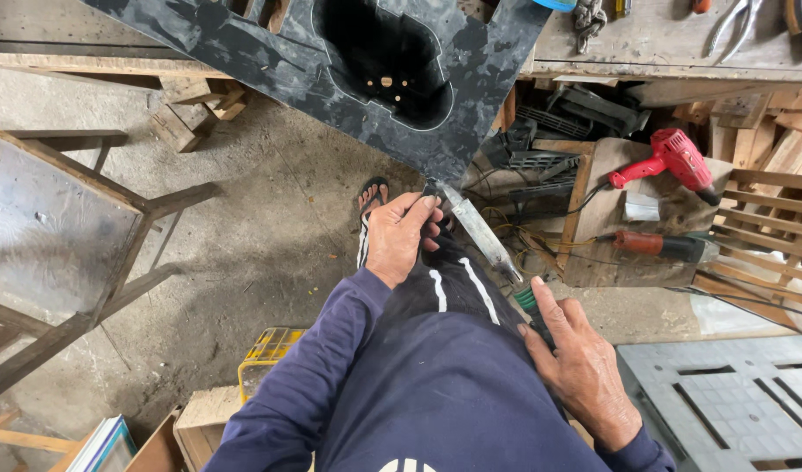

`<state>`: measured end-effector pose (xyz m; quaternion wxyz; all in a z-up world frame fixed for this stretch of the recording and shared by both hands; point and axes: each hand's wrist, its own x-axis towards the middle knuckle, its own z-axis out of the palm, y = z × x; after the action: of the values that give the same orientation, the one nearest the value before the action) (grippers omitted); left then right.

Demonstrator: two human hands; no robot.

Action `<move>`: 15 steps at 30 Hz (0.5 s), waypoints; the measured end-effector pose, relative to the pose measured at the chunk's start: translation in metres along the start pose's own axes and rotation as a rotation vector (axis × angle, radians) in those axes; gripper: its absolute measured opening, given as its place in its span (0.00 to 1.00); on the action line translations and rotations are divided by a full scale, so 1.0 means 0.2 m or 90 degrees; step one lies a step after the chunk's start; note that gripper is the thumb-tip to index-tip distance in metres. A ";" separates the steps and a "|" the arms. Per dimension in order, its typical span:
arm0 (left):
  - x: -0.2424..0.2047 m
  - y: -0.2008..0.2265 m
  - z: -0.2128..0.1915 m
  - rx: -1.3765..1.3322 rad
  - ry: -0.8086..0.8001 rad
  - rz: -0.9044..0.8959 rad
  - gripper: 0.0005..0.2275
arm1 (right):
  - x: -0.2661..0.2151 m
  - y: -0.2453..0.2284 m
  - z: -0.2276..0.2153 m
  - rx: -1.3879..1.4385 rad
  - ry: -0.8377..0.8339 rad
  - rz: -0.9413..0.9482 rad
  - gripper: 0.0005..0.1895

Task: The person uses a chisel to scrape residue from the edges and cavities of a large black plastic mold. They repeatedly scrape and wipe the surface with a cloth, focusing on the perimeter and interior sections of the mold.

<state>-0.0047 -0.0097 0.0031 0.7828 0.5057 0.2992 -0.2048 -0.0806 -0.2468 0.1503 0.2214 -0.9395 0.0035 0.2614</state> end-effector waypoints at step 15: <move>-0.02 -0.02 0.05 -0.008 0.044 0.027 0.11 | 0.06 0.09 -0.06 -0.002 -0.019 -0.046 0.37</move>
<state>-0.0075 -0.0208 0.0077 0.7792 0.5140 0.3165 -0.1687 -0.0675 -0.2671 0.1456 0.2291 -0.9354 -0.0342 0.2671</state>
